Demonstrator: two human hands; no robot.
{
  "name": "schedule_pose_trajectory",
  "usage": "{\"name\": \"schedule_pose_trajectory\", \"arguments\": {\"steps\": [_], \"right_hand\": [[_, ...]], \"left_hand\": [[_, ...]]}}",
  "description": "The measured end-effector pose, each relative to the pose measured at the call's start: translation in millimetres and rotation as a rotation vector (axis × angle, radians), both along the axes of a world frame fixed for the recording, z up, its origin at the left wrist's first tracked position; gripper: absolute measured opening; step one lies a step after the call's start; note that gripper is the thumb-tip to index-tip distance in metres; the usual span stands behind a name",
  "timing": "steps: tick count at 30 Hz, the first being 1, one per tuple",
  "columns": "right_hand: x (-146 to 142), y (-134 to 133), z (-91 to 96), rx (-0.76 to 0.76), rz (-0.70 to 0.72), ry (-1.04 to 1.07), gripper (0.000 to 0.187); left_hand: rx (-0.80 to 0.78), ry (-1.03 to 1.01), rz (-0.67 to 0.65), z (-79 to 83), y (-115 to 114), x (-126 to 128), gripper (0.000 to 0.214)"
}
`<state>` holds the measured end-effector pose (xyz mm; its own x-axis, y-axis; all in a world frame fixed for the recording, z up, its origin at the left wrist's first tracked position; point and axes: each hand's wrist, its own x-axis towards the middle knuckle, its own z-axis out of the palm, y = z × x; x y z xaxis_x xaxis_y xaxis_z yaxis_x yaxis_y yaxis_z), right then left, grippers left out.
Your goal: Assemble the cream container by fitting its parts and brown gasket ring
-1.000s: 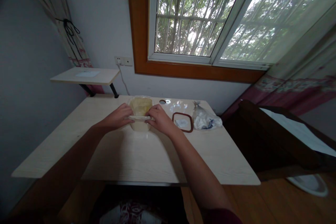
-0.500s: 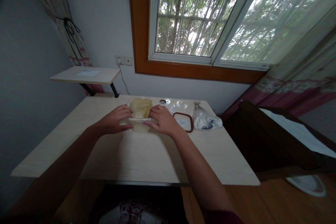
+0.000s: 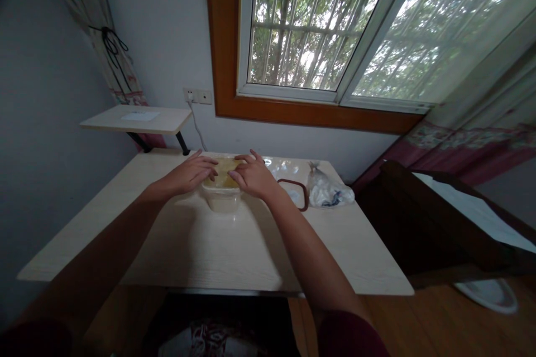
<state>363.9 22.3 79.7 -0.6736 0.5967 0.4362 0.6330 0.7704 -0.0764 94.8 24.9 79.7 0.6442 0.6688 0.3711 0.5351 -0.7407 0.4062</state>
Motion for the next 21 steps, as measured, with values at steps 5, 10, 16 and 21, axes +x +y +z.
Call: {"name": "schedule_pose_trajectory", "arguments": {"steps": [5, 10, 16, 21], "right_hand": [[5, 6, -10.4, 0.021, -0.069, -0.018, 0.037], [8, 3, -13.4, -0.013, -0.047, 0.059, 0.041], [27, -10, -20.0, -0.014, -0.054, 0.426, 0.043], [65, -14, -47.2, 0.030, -0.376, 0.483, 0.032]], "left_hand": [[0.001, 0.012, 0.027, -7.7, 7, 1, 0.033], [0.003, -0.026, 0.012, -10.4, 7, 0, 0.031], [0.122, -0.222, 0.033, -22.9, -6, -11, 0.034], [0.156, -0.555, 0.352, -60.9, -19, -15, 0.030]]}}
